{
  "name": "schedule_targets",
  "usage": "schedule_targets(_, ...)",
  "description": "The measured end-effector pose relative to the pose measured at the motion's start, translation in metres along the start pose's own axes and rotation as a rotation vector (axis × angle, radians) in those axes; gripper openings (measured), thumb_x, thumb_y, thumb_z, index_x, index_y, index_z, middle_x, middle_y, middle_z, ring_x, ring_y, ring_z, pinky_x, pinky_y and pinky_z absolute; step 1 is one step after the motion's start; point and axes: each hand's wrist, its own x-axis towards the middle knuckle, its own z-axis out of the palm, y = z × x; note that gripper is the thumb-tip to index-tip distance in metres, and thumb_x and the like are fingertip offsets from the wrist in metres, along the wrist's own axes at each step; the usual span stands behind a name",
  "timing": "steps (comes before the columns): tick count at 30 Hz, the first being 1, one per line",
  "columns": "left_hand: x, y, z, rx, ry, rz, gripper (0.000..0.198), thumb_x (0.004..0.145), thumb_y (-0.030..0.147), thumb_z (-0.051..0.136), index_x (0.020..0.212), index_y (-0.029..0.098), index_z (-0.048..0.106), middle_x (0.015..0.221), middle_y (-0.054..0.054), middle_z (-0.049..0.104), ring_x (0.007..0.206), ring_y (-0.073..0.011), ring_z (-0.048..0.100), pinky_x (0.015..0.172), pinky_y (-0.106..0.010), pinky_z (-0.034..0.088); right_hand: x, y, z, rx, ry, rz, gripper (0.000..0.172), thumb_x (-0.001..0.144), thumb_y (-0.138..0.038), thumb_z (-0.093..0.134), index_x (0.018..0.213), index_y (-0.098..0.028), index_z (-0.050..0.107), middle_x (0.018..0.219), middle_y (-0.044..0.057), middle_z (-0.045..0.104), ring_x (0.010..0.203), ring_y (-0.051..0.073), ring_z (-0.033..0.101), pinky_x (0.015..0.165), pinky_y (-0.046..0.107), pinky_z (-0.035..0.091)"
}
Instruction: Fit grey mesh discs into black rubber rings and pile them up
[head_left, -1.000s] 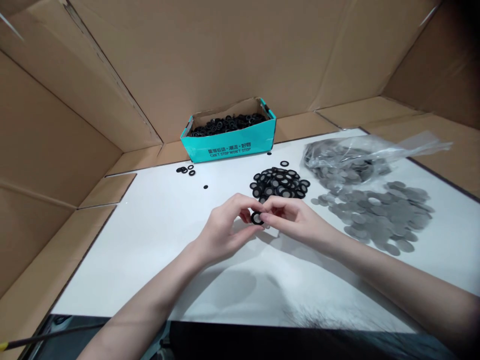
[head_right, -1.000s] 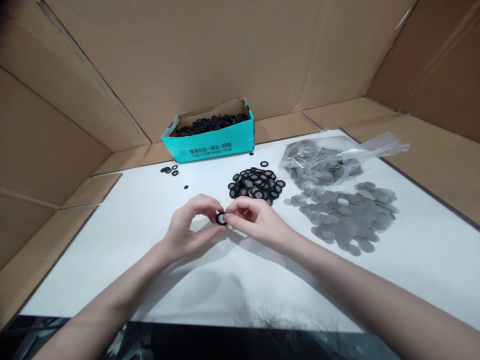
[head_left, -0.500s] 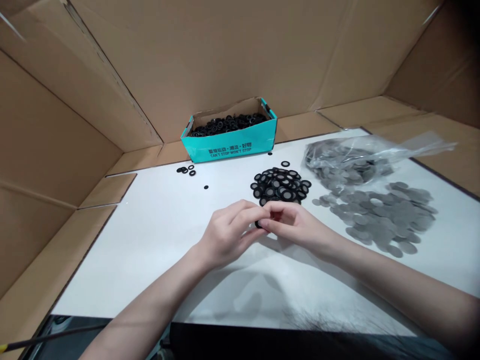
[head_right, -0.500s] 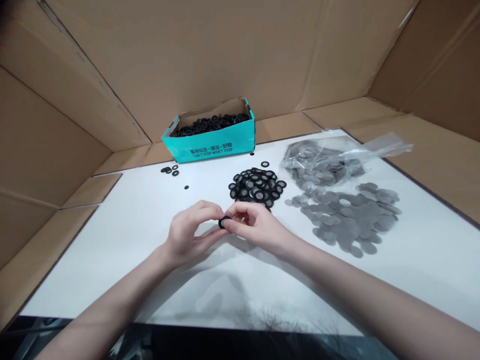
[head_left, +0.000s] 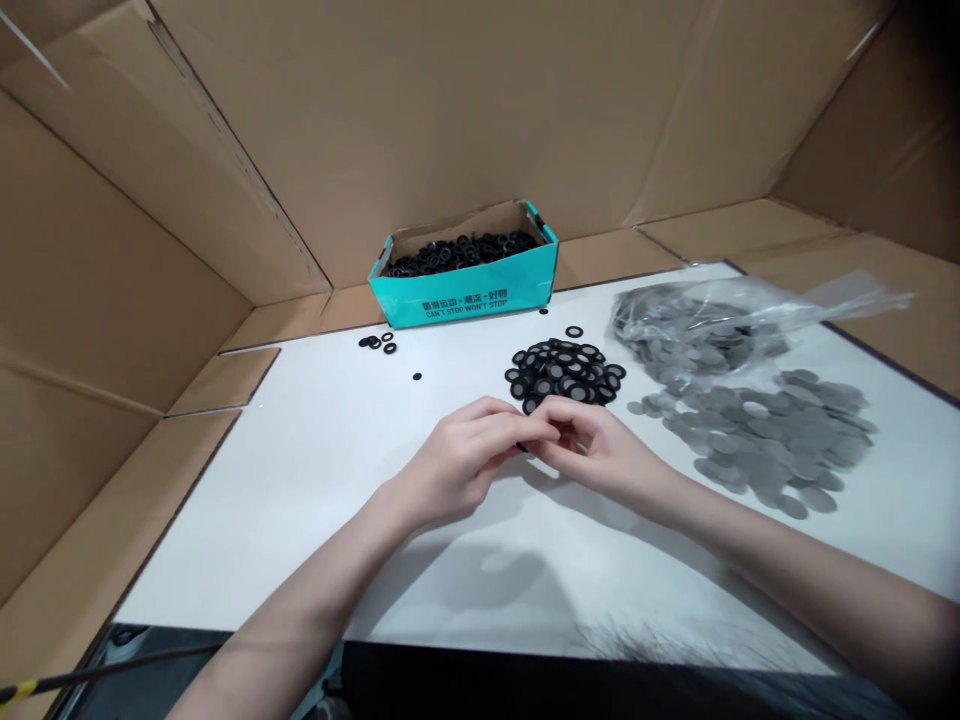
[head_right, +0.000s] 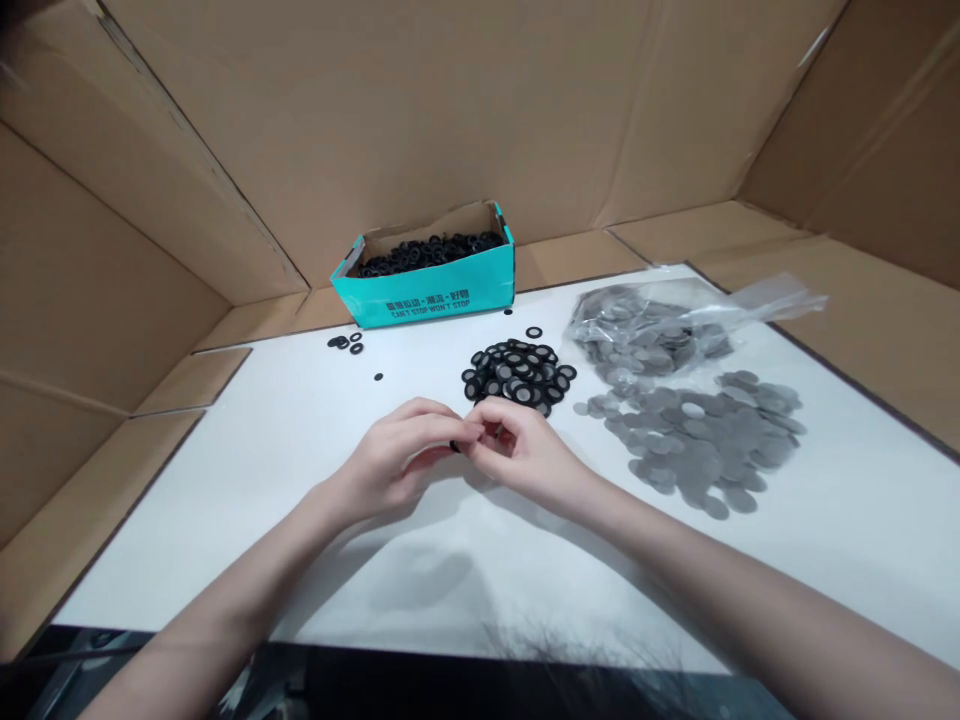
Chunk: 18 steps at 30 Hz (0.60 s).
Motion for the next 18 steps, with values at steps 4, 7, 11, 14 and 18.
schedule_targets(4, 0.001, -0.006, -0.011, 0.039, 0.079, -0.079, 0.034, 0.093, 0.015, 0.058, 0.127, 0.022, 0.059, 0.118, -0.009, 0.071, 0.106, -0.0197, 0.066, 0.093, -0.035, 0.055, 0.004, 0.002, -0.009, -0.312, 0.182, -0.207, 0.01, 0.087, -0.023, 0.058, 0.079, -0.019, 0.062, 0.072, 0.002, 0.058, 0.067, 0.016, 0.054, 0.06, 0.028, 0.041)
schedule_targets(7, -0.003, -0.025, -0.024, 0.224, 0.237, -0.221, 0.024, 0.094, 0.017, 0.054, 0.116, 0.021, 0.064, 0.113, -0.009, 0.073, 0.106, -0.0211, 0.066, 0.095, -0.038, 0.053, 0.008, 0.007, -0.02, -0.462, 0.272, -0.246, 0.009, 0.088, -0.023, 0.057, 0.082, -0.019, 0.063, 0.077, 0.005, 0.062, 0.073, 0.019, 0.058, 0.063, 0.03, 0.043)
schedule_targets(11, -0.017, -0.067, -0.045, 0.534, 0.214, -0.495, 0.032, 0.092, 0.018, 0.051, 0.123, 0.018, 0.061, 0.126, -0.012, 0.068, 0.121, -0.0277, 0.058, 0.105, -0.047, 0.046, 0.013, 0.019, -0.034, -0.565, 0.363, -0.188, 0.007, 0.086, -0.026, 0.06, 0.089, -0.02, 0.063, 0.077, 0.005, 0.066, 0.074, 0.022, 0.06, 0.067, 0.034, 0.044)
schedule_targets(14, -0.028, -0.096, -0.055, 0.687, 0.068, -0.727, 0.043, 0.094, 0.025, 0.049, 0.136, 0.016, 0.055, 0.151, -0.015, 0.05, 0.139, -0.0333, 0.044, 0.115, -0.053, 0.036, 0.016, 0.027, -0.04, -0.592, 0.429, -0.128, 0.01, 0.081, -0.027, 0.063, 0.09, -0.021, 0.06, 0.075, 0.004, 0.067, 0.074, 0.024, 0.06, 0.069, 0.035, 0.045)
schedule_targets(18, -0.038, -0.113, -0.057, 0.72, -0.026, -0.894, 0.043, 0.098, 0.037, 0.046, 0.137, 0.022, 0.058, 0.158, -0.014, 0.04, 0.146, -0.0417, 0.032, 0.114, -0.063, 0.031, 0.018, 0.024, -0.043, -0.604, 0.426, -0.101, 0.009, 0.082, -0.03, 0.061, 0.087, -0.022, 0.059, 0.077, 0.005, 0.069, 0.076, 0.024, 0.061, 0.071, 0.036, 0.046)
